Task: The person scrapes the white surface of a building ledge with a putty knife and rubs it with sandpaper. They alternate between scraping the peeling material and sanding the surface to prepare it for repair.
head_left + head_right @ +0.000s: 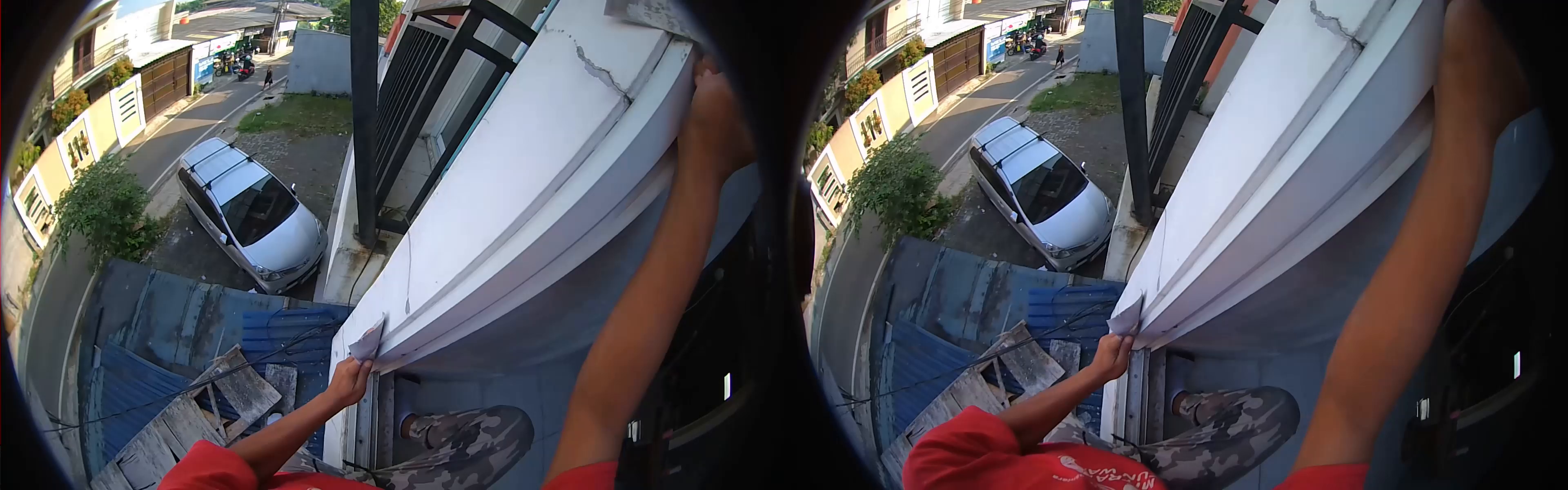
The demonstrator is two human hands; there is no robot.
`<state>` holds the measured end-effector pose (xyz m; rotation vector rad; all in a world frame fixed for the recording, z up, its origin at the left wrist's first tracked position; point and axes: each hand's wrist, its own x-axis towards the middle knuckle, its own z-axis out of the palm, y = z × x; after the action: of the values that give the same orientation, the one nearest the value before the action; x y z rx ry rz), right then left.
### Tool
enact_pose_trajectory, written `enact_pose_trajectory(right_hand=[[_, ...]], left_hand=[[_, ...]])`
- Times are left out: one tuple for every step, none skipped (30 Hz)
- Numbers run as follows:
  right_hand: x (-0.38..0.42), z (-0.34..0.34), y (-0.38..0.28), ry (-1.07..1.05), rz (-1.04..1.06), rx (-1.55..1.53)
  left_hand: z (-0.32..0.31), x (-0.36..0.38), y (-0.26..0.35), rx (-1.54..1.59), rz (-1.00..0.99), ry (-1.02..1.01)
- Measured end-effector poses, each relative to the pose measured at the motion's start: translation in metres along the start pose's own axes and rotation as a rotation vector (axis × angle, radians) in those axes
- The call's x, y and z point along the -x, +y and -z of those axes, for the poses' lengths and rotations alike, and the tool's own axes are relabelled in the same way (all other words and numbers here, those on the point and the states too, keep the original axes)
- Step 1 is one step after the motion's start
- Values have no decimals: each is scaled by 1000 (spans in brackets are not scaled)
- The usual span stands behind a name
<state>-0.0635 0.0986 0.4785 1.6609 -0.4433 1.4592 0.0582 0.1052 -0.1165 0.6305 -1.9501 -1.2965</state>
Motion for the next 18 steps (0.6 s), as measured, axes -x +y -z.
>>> enact_pose_trajectory(right_hand=[[-3,1,5,20,-30,68],[-5,1,10,38,-61,135],[-10,14,28,-56,-28,259],[-9,11,11,-68,-66,53],[-7,9,-7,-73,-106,-152],[-10,11,22,-71,53,-8],[-11,10,38,-67,223,141],[-13,8,36,-41,166,157],[-16,7,32,-25,110,172],[-18,5,29,-6,61,186],[-23,9,35,-51,85,193],[-28,18,44,-97,108,202],[-29,22,49,-141,132,212],[-26,20,47,-110,138,246],[-23,18,44,-78,145,276],[-20,15,41,-47,149,304],[-16,14,38,-54,110,290],[-14,12,36,-59,70,273]], left_hand=[[2,-8,23,83,-74,46],[4,-17,47,164,-152,87],[7,-25,71,240,-233,121],[11,-44,95,232,-369,153],[21,-63,125,212,-479,155],[30,-83,149,197,-581,156],[39,-98,170,178,-638,142],[39,-110,174,169,-684,185],[35,-104,168,162,-671,197],[29,-98,152,152,-665,211],[23,-91,132,139,-668,223],[12,-73,101,90,-609,246],[-2,-53,61,73,-552,247],[-11,-39,33,58,-489,247],[-11,-37,28,74,-466,231],[-8,-35,29,90,-439,218],[-6,-32,31,103,-409,203],[-12,-37,36,117,-450,253]])
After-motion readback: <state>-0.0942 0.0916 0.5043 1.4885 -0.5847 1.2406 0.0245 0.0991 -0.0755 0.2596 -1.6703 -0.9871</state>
